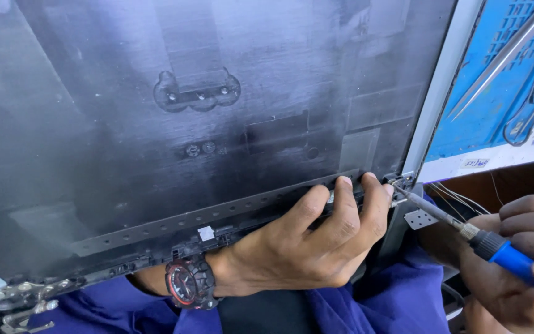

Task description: The person holds a disassembled display panel against their lap and works on the connector board at its edge with a soldering iron, steadying the panel with the other hand. They briefly pick up a screwdriver and small screws from the workbench before resuming soldering along the panel edge.

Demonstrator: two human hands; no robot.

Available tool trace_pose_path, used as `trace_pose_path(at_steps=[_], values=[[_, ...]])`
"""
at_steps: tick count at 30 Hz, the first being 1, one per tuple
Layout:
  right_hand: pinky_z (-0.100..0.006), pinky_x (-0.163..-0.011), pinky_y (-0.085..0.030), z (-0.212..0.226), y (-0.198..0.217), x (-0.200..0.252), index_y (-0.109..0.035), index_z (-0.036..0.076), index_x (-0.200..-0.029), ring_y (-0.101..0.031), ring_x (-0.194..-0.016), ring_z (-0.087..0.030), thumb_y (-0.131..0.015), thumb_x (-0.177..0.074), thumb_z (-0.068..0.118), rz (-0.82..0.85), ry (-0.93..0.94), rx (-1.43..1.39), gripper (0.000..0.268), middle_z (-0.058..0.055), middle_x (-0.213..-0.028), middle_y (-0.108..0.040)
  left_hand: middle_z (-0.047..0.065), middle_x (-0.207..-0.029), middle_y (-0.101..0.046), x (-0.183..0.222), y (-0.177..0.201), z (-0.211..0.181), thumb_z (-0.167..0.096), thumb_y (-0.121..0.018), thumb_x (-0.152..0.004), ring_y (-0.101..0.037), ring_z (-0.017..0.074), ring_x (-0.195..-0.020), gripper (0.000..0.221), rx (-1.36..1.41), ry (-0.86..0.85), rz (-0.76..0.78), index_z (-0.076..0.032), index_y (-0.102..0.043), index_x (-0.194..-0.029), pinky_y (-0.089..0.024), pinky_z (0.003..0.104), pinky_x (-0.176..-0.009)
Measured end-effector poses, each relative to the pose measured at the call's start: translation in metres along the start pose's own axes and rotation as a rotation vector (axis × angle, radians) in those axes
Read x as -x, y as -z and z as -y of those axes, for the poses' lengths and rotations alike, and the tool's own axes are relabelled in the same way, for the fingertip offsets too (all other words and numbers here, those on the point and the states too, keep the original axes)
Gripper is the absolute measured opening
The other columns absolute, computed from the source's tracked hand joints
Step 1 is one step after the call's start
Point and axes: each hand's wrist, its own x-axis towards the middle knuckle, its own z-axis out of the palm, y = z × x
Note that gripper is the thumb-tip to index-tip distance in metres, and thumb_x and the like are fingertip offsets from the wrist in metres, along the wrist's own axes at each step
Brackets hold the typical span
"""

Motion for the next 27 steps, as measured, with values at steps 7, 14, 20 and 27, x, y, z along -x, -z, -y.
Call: trace_pose_path(at_steps=[7, 14, 20, 27], values=[[-0.055, -0.037, -0.023, -0.0007, -0.0092, -0.0078, -0.036, 0.005, -0.078, -0.02, -0.041, -0.031, -0.039, -0.105, 0.037, 0.117, 0.028, 0.028, 0.042, -0.015, -0.053, -0.024, -0.004, -0.115, -0.07, -0.0005, -0.0003, -0.0002, -0.02, -0.051, -0.11, -0.057, 0.0101, -0.1, 0.028, 0.03, 0.006, -0.012, -0.017, -0.078, -0.114, -0.049, 0.021, -0.083], [-0.056, -0.035, -0.02, -0.003, -0.0047, -0.0062, -0.037, 0.004, -0.08, -0.018, -0.041, -0.031, -0.039, -0.105, 0.035, 0.122, 0.049, -0.029, 0.04, -0.015, -0.052, -0.021, -0.01, -0.113, -0.071, 0.0007, -0.0013, -0.0019, -0.021, -0.057, -0.11, -0.059, 0.0068, -0.098, 0.022, 0.027, 0.021, -0.021, -0.018, -0.079, -0.11, -0.045, 0.019, -0.081], [-0.058, -0.033, -0.017, -0.0009, -0.0052, -0.0025, -0.034, 0.001, -0.073, -0.015, -0.039, -0.031, -0.044, -0.101, 0.031, -0.037, 0.07, -0.019, 0.042, -0.016, -0.05, -0.016, -0.007, -0.116, -0.071, 0.0013, 0.0002, -0.0018, -0.019, -0.051, -0.108, -0.058, 0.0086, -0.1, 0.029, 0.082, 0.024, 0.011, -0.018, -0.08, -0.109, -0.044, 0.021, -0.082], [-0.058, -0.036, -0.02, -0.0019, -0.0024, -0.0025, -0.04, 0.001, -0.08, -0.018, -0.041, -0.033, -0.041, -0.103, 0.037, 0.025, 0.012, -0.011, 0.043, -0.017, -0.052, -0.02, -0.009, -0.115, -0.069, -0.0014, -0.0001, -0.001, -0.016, -0.055, -0.109, -0.06, 0.0057, -0.098, 0.024, 0.036, 0.037, -0.01, -0.017, -0.079, -0.11, -0.045, 0.019, -0.08]])
